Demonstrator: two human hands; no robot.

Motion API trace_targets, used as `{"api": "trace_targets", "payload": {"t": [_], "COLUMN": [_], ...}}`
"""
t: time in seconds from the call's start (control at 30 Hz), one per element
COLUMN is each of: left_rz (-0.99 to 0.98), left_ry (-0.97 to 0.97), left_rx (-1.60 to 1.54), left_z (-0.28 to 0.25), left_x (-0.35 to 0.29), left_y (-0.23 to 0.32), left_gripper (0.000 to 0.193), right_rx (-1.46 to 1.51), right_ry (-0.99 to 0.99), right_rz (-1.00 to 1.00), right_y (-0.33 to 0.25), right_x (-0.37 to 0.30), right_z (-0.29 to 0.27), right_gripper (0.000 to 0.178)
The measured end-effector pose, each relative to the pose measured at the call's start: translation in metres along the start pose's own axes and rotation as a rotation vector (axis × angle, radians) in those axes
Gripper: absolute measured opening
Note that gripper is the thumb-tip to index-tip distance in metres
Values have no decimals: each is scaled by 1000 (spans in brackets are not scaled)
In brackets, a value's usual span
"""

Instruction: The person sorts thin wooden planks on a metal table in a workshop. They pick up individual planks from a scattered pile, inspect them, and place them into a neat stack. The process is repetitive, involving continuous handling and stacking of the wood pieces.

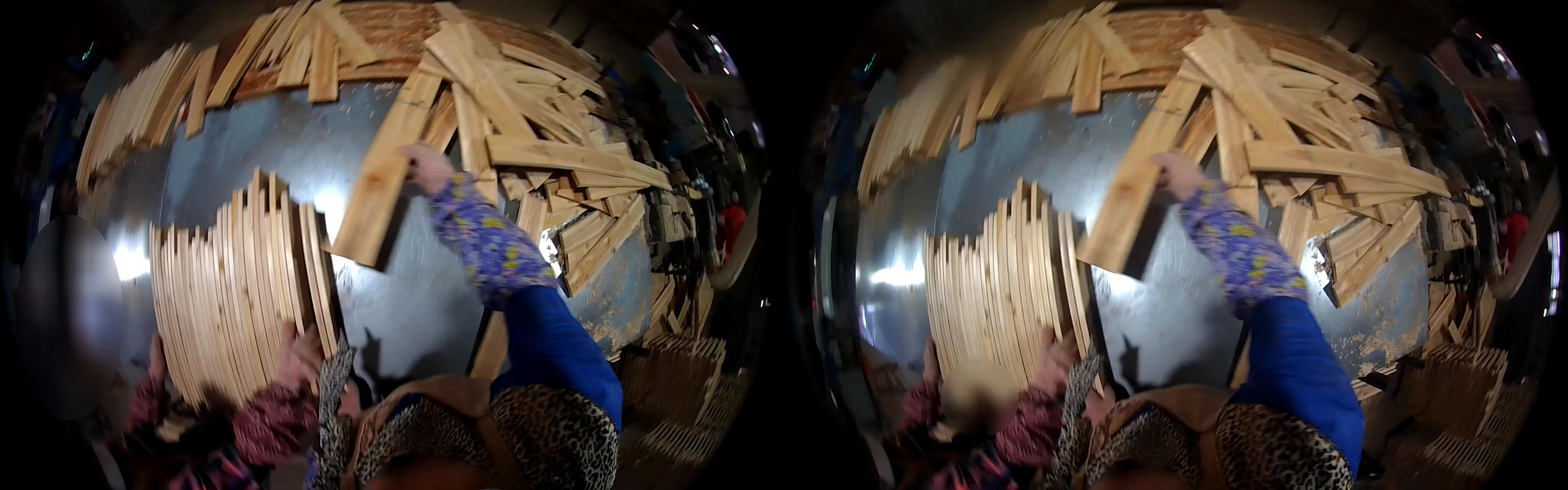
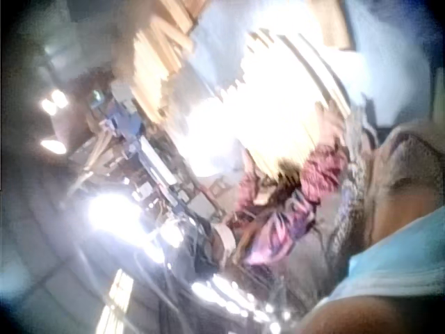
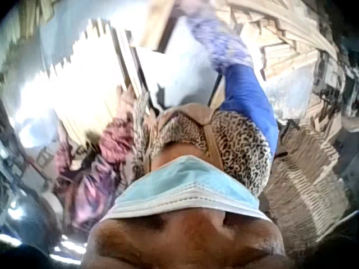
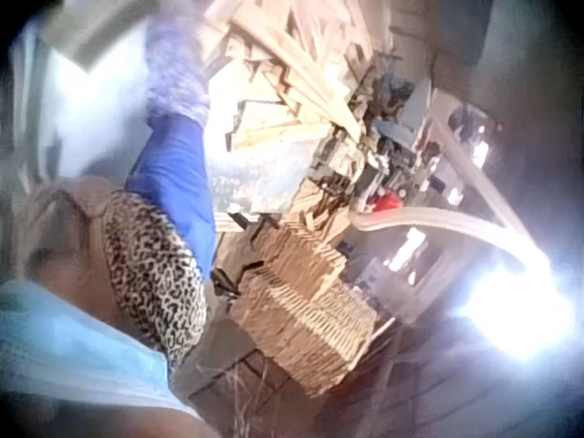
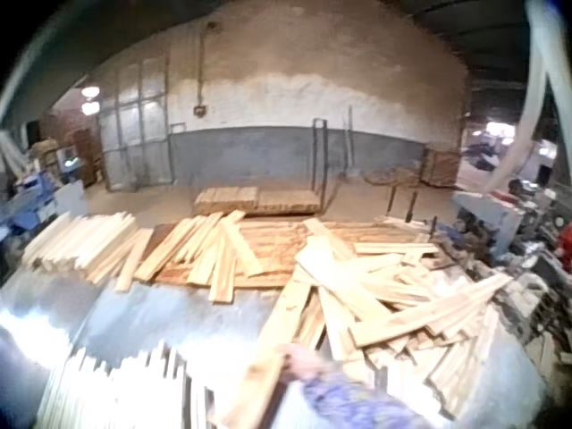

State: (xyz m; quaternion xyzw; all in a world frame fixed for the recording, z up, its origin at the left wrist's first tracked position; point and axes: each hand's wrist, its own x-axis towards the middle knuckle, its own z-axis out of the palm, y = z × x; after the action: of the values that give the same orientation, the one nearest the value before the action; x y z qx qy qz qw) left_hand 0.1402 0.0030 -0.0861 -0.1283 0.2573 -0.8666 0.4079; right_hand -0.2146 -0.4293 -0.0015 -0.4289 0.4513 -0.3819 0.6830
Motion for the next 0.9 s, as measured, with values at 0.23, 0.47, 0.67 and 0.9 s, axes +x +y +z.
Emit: {"api": "trace_targets", "payload": {"t": [0.23, 0.47, 0.67, 0.9], "left_rz": [-169, -762, 191, 80], "left_ry": [-682, -577, -468, -1240], "left_rx": [-1702, -2479, -2780, -3093], "left_z": [-1, 50, 102, 57], "left_x": [-1, 89, 241, 256], "left_y": [-108, -150, -157, -127], "left_gripper": [69, 61, 60, 52], "right_rx": [102, -492, -1212, -1639], "right_ry": [-69, -442, -928, 505], "right_rz": [198, 326, 169, -65], "right_y": [2, -15, -73, -164], "right_x": [-187, -227, -220, -30], "right_z": [-81, -89, -49, -247], "right_gripper": [50, 55, 51, 64]}}
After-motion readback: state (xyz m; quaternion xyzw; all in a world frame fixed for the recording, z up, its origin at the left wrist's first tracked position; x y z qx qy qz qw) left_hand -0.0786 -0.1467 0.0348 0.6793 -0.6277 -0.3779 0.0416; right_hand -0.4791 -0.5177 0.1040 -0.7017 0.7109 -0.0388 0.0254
